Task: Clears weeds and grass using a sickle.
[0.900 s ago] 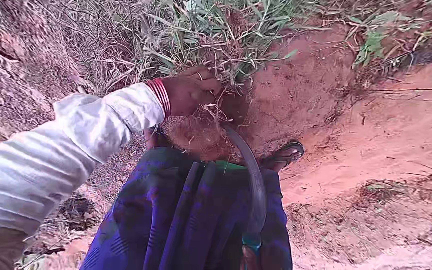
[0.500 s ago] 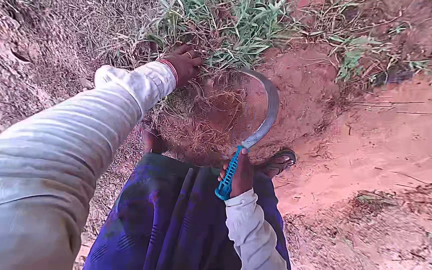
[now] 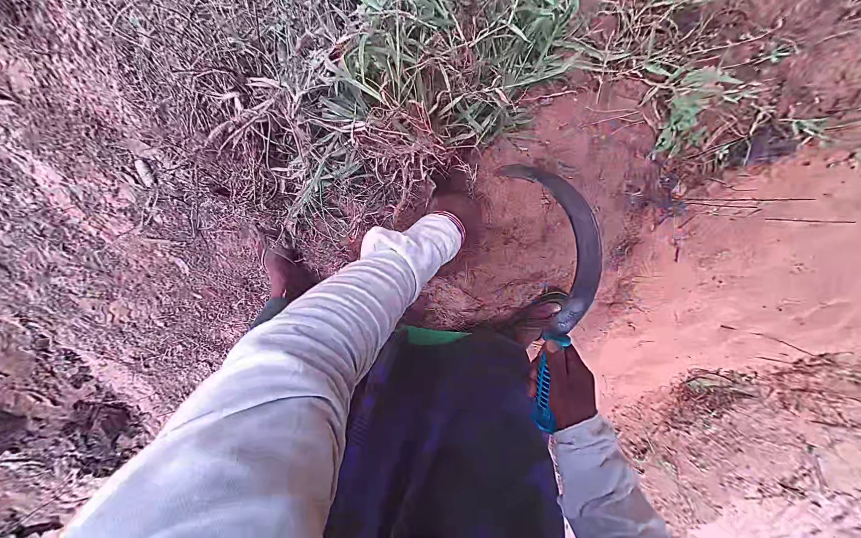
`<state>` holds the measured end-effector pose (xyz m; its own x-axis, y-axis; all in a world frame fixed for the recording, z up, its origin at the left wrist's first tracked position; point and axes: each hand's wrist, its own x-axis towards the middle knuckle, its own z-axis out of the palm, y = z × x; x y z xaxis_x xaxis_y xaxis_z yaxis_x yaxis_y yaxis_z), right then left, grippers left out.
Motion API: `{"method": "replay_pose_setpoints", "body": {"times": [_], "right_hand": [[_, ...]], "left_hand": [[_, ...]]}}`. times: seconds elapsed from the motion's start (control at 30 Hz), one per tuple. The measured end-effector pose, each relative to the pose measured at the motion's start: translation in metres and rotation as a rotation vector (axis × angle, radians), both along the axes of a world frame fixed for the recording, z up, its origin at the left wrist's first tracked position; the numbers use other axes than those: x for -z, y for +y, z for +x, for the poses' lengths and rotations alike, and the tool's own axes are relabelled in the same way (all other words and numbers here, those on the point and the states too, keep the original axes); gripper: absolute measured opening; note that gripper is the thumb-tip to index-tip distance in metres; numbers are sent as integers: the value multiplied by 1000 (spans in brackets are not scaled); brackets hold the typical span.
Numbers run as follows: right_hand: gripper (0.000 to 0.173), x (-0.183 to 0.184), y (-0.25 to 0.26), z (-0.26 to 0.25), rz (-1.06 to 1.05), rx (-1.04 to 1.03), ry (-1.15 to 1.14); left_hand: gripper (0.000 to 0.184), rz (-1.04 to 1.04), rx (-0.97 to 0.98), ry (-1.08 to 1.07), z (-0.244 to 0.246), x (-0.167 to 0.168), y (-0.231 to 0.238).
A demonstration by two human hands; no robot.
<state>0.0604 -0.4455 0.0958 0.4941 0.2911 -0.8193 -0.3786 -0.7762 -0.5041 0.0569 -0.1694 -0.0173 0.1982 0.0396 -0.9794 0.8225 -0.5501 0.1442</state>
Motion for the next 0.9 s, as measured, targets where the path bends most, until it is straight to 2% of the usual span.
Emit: {"method": "replay_pose_setpoints", "body": {"times": [0.1, 0.17, 0.2, 0.27, 0.33, 0.43, 0.5, 0.57, 0.67, 0.77, 0.83, 0.87, 0.9], "right_hand": [[46, 27, 6, -2, -177, -254, -11], [48, 49, 13, -8, -258, -297, 36], [46, 54, 14, -14, -264, -249, 73], [37, 43, 15, -32, -227, -33, 192], [34, 10, 8, -48, -206, 100, 286], [35, -48, -20, -70, -183, 82, 186], [37, -70, -35, -76, -146, 58, 64], [38, -68, -39, -67, -113, 66, -21], [39, -49, -39, -47, -106, 103, -52], [36, -39, -42, -54, -80, 147, -30], [38, -34, -39, -58, -90, 126, 0], [39, -32, -36, -61, -94, 122, 25], [38, -29, -29, -64, -82, 138, 50]], "left_hand": [[39, 36, 1, -55, -12, -7, 21], [39, 59, 17, -87, -14, -7, 25], [43, 68, 0, -91, -11, -4, 27], [46, 96, -52, -101, 0, -2, 33], [47, 113, -97, -120, 12, -9, 42], [43, 174, -36, -205, 19, -25, 65], [49, 225, 19, -154, 9, -36, 86], [52, 305, 4, -102, -7, -44, 120], [41, 443, -31, -308, -28, -47, 192], [37, 415, -86, -433, -35, -24, 258], [36, 339, -95, -400, -23, -26, 259], [37, 302, -31, -335, -11, -41, 245], [41, 281, 118, -275, 0, -54, 230]]}}
